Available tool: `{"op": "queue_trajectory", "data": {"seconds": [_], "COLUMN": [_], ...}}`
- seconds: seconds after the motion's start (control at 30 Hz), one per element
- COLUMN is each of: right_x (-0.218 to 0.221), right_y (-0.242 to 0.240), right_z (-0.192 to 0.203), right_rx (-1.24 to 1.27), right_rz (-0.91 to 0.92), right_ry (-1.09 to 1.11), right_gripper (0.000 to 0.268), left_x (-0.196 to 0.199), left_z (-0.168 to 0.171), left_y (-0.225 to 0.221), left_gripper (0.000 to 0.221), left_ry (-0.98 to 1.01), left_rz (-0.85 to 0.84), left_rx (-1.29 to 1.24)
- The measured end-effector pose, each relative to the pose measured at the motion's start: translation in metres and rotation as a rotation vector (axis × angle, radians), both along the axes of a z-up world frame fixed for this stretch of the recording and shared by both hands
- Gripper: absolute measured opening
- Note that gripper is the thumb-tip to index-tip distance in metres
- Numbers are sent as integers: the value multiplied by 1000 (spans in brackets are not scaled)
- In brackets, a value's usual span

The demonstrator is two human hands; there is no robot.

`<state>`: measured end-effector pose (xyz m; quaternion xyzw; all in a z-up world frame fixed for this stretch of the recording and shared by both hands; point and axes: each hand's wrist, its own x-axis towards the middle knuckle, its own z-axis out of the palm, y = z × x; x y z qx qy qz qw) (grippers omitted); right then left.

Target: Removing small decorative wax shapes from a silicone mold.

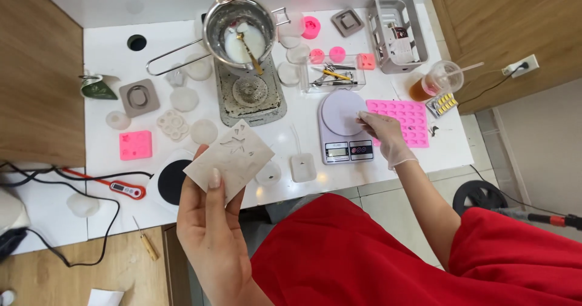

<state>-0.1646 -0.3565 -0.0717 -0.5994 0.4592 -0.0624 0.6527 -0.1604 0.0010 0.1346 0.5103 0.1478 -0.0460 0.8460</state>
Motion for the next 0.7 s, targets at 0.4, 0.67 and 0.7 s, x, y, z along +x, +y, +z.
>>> {"op": "queue_trajectory", "data": {"seconds": [0.4,0.67,0.7], "right_x": [8,-5,-6], "right_y": [24,2,2], "right_z": [-19,-105,-107], "right_rx": [-135,-301,-298], "right_rz": [142,194,190], "right_ry": [189,83,56], "right_gripper": [36,30,30], "left_x": [28,37,38], "left_z": [-47,-107,-102], "left_y": [-44,-78,-80], "left_gripper": [31,58,59], "left_ry": [217,200,209], "left_rz": [-128,-219,-226], "left_rx": [-17,22,33]}}
